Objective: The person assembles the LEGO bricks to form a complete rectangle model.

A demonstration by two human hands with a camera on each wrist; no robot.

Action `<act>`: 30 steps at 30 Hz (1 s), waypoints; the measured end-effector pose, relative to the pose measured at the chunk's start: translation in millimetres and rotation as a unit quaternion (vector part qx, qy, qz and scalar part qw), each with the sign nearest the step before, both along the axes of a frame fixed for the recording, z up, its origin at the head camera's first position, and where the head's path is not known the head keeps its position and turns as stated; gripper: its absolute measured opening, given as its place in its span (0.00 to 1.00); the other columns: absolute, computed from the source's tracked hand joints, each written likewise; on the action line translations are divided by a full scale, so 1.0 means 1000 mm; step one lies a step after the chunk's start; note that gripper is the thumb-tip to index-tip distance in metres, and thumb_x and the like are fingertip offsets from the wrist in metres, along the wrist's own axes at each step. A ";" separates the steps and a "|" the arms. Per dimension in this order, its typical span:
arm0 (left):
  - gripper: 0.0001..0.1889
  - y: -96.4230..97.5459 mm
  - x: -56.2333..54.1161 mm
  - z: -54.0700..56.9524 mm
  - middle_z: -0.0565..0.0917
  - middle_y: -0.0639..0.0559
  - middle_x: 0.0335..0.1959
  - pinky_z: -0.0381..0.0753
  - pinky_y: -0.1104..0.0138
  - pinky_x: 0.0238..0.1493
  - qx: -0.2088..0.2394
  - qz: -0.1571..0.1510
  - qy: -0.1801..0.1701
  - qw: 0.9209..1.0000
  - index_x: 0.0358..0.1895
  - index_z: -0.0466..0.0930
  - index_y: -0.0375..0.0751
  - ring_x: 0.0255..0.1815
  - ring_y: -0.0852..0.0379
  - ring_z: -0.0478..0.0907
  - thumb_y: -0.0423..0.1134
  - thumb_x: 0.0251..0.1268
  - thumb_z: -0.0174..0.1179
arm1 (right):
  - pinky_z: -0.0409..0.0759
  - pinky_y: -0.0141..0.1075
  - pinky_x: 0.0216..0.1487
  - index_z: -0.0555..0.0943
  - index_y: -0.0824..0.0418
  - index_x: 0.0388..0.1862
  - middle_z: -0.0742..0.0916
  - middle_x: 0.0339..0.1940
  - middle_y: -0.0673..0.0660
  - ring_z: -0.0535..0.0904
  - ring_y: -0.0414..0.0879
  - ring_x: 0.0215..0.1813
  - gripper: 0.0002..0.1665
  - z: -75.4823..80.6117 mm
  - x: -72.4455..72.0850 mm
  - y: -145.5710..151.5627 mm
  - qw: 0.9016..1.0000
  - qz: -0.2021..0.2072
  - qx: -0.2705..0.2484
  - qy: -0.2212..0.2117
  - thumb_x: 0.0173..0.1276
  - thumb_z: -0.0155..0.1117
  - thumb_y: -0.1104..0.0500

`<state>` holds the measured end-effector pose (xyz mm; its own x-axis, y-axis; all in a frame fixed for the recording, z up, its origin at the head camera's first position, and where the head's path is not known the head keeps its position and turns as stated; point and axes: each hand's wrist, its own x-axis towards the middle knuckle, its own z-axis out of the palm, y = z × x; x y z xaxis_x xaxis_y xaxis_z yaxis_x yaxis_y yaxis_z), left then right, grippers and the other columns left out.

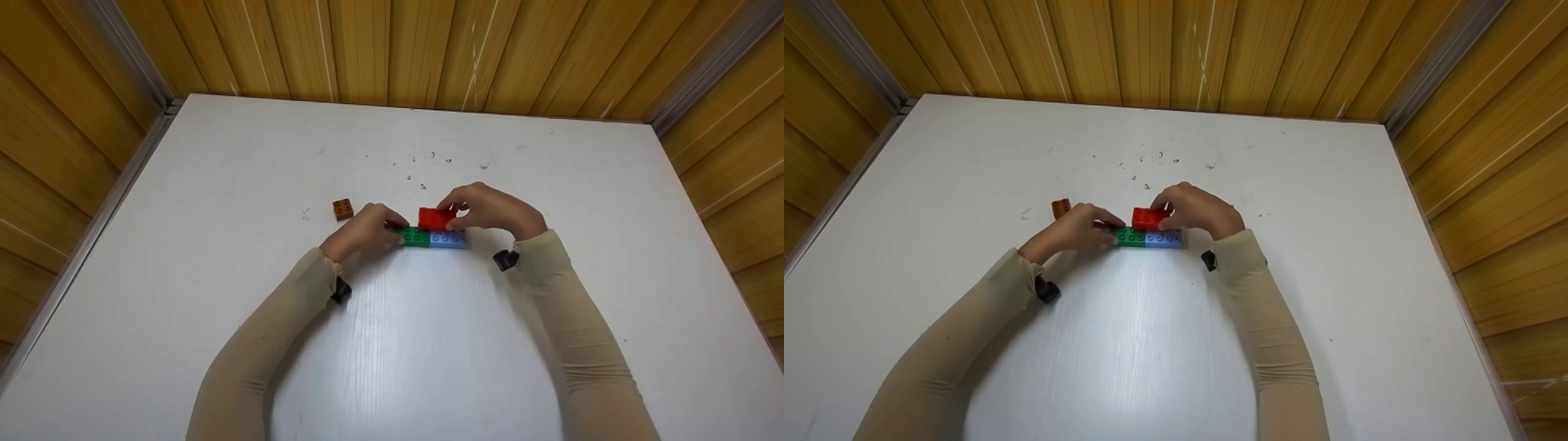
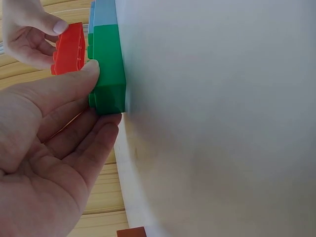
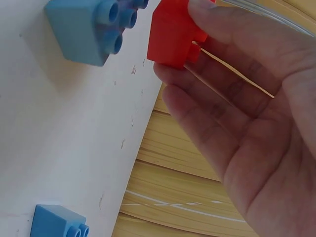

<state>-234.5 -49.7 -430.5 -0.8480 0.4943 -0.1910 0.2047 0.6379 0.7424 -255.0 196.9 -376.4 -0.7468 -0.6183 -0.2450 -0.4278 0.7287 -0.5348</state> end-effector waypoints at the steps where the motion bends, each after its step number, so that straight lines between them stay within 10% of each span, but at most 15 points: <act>1: 0.16 0.000 0.000 0.000 0.85 0.49 0.52 0.77 0.62 0.59 -0.001 0.001 0.001 1.000 0.53 0.84 0.41 0.52 0.55 0.79 0.32 0.60 0.65 | 0.78 0.48 0.59 0.83 0.59 0.54 0.85 0.53 0.56 0.79 0.53 0.54 0.20 0.000 0.001 -0.001 1.000 0.002 0.000 -0.001 0.61 0.69 0.62; 30: 0.16 -0.001 -0.002 0.000 0.85 0.46 0.51 0.77 0.61 0.59 0.007 -0.014 0.010 1.000 0.52 0.84 0.38 0.53 0.53 0.80 0.30 0.59 0.65 | 0.79 0.48 0.56 0.83 0.60 0.52 0.86 0.50 0.57 0.80 0.52 0.51 0.19 -0.008 0.010 -0.009 0.999 0.036 0.002 0.016 0.60 0.70 0.62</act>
